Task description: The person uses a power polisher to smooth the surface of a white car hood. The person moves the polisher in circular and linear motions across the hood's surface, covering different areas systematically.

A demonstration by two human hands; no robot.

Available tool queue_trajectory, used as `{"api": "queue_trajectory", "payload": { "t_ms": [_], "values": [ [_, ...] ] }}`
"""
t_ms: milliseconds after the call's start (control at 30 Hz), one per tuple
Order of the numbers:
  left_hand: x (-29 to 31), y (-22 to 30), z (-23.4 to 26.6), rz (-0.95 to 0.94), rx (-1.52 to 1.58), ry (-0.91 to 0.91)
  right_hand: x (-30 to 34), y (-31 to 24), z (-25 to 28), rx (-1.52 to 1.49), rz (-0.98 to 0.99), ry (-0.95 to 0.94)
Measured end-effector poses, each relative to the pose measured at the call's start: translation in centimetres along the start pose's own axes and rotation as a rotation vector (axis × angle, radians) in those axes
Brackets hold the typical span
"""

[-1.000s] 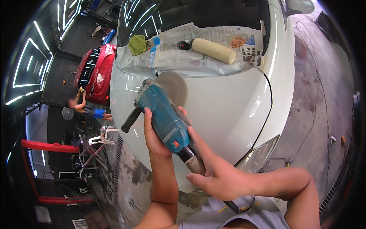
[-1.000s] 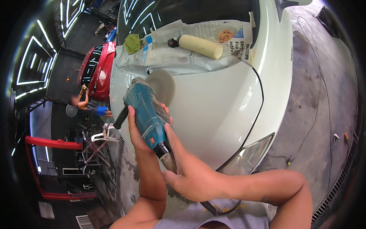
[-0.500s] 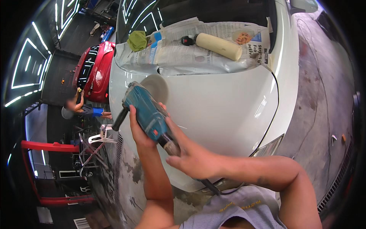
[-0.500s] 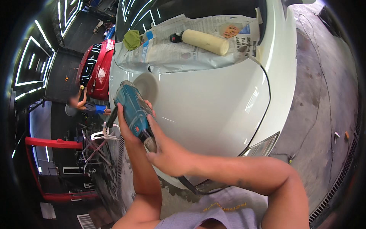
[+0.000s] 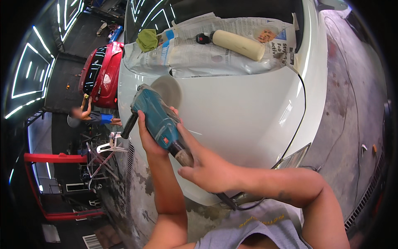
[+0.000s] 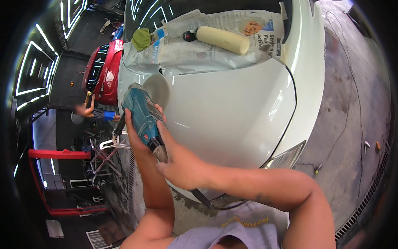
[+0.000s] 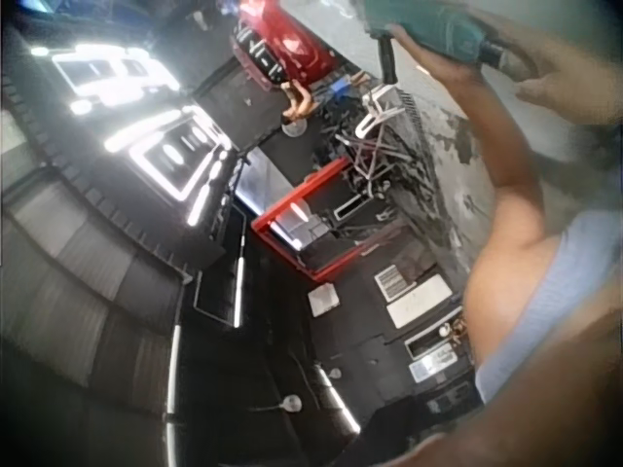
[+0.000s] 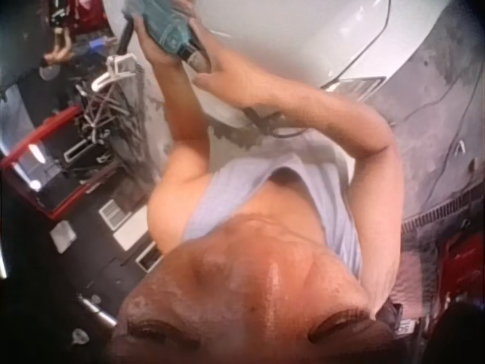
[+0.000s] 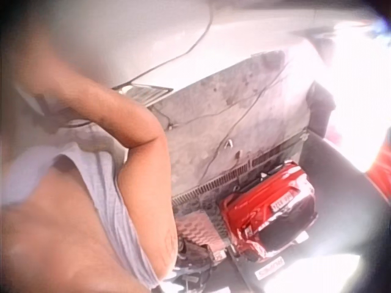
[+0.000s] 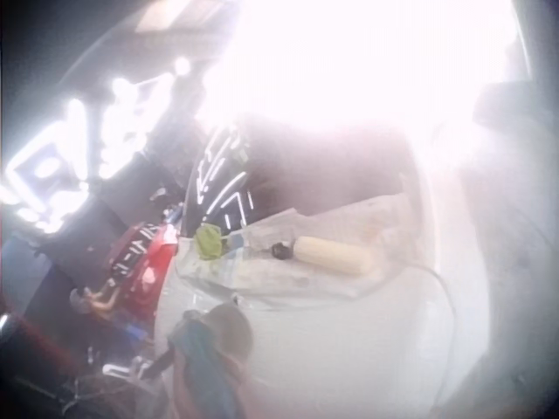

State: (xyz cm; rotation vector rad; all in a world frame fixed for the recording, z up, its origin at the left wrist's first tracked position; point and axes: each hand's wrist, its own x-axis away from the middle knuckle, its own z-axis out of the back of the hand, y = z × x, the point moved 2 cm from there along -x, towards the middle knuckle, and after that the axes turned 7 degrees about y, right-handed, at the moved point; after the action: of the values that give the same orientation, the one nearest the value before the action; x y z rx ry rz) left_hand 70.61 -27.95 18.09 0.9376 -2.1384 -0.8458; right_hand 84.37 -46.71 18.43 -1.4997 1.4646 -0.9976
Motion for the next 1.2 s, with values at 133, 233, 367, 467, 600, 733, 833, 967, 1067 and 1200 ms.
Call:
{"api": "queue_trajectory", "payload": {
  "t_ms": [133, 233, 367, 467, 600, 733, 833, 967, 1067, 1200],
  "values": [
    [3.0, -3.6, -3.6, 0.047, 0.022, 0.007, 5.7, -0.5, 1.2, 0.023, 0.099, 0.053],
    [5.0, -5.5, -5.5, 0.107, 0.063, -0.031, 9.1, -0.4, 1.4, 0.054, 0.154, 0.093],
    [5.8, -8.8, -7.9, 0.179, 0.122, -0.141, 13.7, -2.6, 3.0, -0.182, -0.006, 0.043],
    [7.8, -11.5, -10.2, 0.155, 0.108, -0.180, 17.3, -3.0, 4.8, -0.075, 0.013, 0.020],
    [10.9, -15.1, -12.8, 0.186, 0.168, -0.105, 21.4, -3.1, 7.2, -0.020, 0.042, 0.009],
    [12.1, -17.9, -15.2, 0.325, 0.244, -0.230, 25.3, -3.7, 7.9, 0.019, 0.056, 0.071],
    [13.1, -19.4, -16.9, 0.392, 0.195, -0.248, 28.1, -4.2, 8.4, 0.031, 0.004, 0.115],
    [13.7, -20.9, -18.2, 0.378, 0.092, -0.194, 30.1, -4.7, 8.3, 0.068, -0.016, 0.162],
    [14.0, -20.4, -18.0, 0.380, 0.139, -0.294, 30.6, -4.2, 8.0, -0.047, -0.042, 0.149],
    [14.4, -20.9, -16.3, 0.309, 0.271, -0.278, 30.8, -3.9, 8.2, -0.139, -0.108, 0.124]
  ]
}}
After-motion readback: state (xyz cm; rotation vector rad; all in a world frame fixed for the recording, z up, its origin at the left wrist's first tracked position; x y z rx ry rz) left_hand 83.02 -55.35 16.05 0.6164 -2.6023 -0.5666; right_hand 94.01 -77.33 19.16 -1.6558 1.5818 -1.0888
